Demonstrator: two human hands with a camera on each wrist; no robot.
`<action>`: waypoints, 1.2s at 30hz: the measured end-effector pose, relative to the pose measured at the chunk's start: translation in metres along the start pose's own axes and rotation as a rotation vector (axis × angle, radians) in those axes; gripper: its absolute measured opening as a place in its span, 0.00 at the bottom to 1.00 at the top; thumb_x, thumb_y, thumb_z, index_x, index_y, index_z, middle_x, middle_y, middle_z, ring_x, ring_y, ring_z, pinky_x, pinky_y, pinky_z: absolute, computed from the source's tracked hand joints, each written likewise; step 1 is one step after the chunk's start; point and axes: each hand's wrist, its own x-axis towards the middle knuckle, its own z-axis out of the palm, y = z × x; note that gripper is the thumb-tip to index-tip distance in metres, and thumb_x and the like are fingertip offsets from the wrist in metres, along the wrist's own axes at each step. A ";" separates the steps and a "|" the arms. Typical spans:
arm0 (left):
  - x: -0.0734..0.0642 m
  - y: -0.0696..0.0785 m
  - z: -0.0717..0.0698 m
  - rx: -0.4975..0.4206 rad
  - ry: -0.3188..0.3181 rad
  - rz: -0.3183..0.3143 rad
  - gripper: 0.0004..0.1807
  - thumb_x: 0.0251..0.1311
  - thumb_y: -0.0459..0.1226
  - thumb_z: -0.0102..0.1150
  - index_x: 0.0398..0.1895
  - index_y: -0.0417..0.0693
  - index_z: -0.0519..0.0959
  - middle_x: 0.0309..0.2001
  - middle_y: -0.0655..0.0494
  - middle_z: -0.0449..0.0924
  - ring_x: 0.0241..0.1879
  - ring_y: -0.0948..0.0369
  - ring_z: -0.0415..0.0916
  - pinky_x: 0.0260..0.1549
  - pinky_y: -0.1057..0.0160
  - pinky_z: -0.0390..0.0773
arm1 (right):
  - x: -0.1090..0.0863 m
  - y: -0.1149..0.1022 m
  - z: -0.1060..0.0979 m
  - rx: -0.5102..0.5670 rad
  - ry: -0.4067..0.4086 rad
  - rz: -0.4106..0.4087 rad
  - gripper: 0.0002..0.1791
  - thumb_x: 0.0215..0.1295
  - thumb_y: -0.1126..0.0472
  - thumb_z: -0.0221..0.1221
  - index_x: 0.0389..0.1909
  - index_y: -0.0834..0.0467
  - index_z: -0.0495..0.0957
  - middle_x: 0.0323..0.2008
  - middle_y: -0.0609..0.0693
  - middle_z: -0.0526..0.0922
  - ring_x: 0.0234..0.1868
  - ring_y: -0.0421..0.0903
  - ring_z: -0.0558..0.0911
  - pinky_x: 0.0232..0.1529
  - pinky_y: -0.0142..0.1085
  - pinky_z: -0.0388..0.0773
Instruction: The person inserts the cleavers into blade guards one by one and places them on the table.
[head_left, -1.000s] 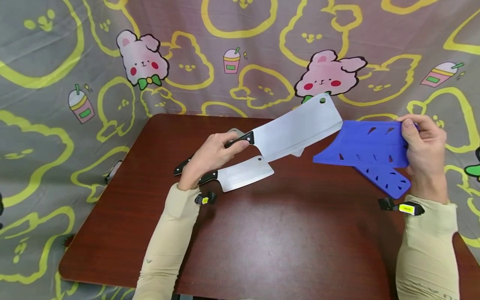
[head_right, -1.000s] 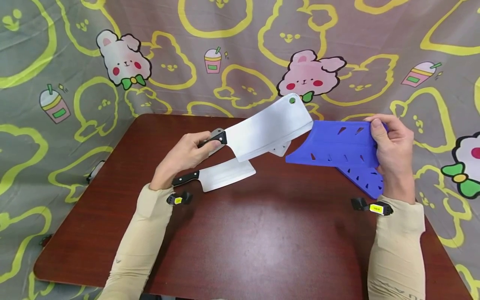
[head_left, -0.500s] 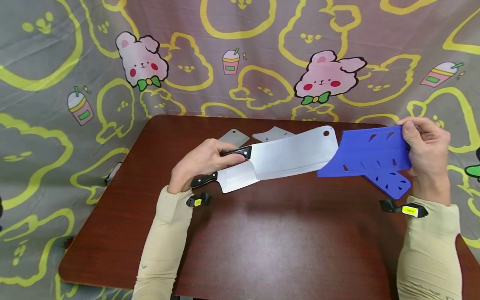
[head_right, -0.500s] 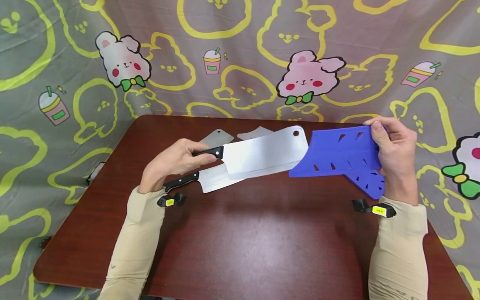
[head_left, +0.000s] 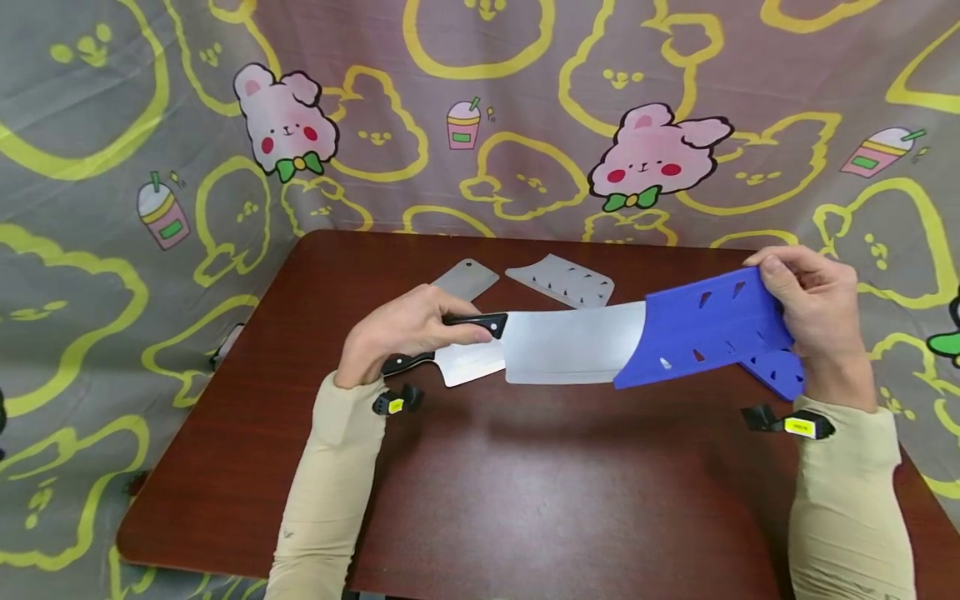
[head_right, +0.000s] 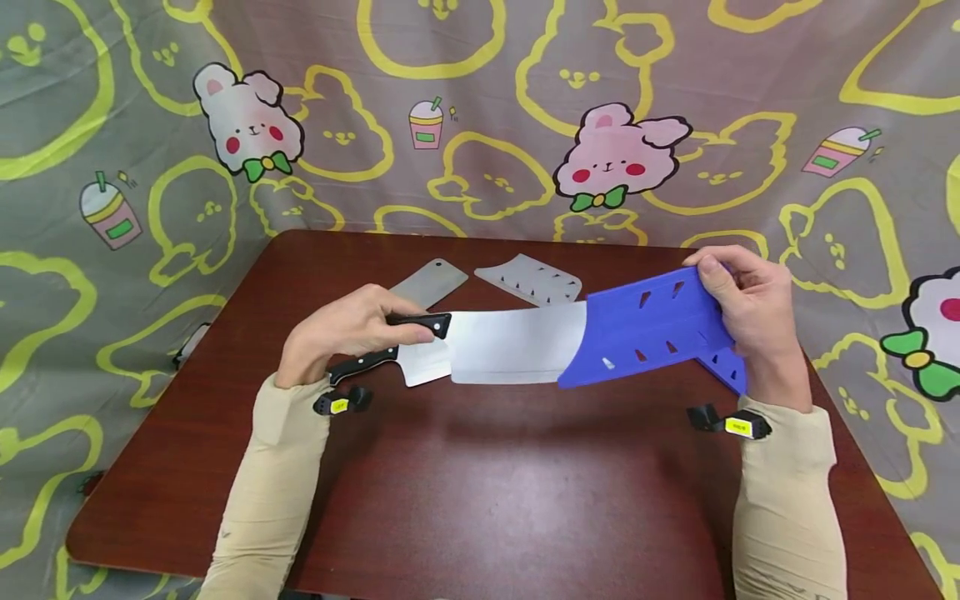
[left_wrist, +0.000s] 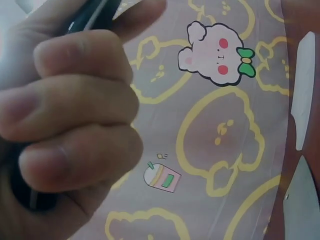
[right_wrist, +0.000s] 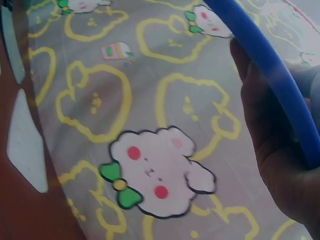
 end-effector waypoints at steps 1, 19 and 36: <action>0.001 0.000 0.001 0.006 0.001 0.007 0.11 0.53 0.58 0.59 0.31 0.67 0.82 0.24 0.63 0.77 0.24 0.67 0.73 0.26 0.66 0.71 | 0.000 0.002 0.002 -0.002 -0.007 0.002 0.07 0.59 0.80 0.51 0.35 0.84 0.72 0.25 0.59 0.81 0.15 0.43 0.77 0.16 0.27 0.70; 0.015 -0.002 0.012 0.067 0.011 0.088 0.14 0.57 0.57 0.54 0.26 0.63 0.79 0.15 0.62 0.66 0.14 0.66 0.63 0.18 0.67 0.64 | -0.020 0.012 0.033 -0.162 0.005 0.043 0.08 0.62 0.77 0.50 0.37 0.81 0.73 0.23 0.53 0.81 0.14 0.40 0.78 0.15 0.26 0.71; 0.006 -0.015 0.029 0.106 0.035 0.040 0.24 0.60 0.58 0.51 0.16 0.53 0.63 0.15 0.64 0.54 0.15 0.69 0.53 0.19 0.69 0.58 | -0.034 0.025 0.035 -0.177 -0.037 0.196 0.09 0.64 0.73 0.51 0.40 0.76 0.74 0.24 0.53 0.80 0.15 0.42 0.78 0.14 0.29 0.73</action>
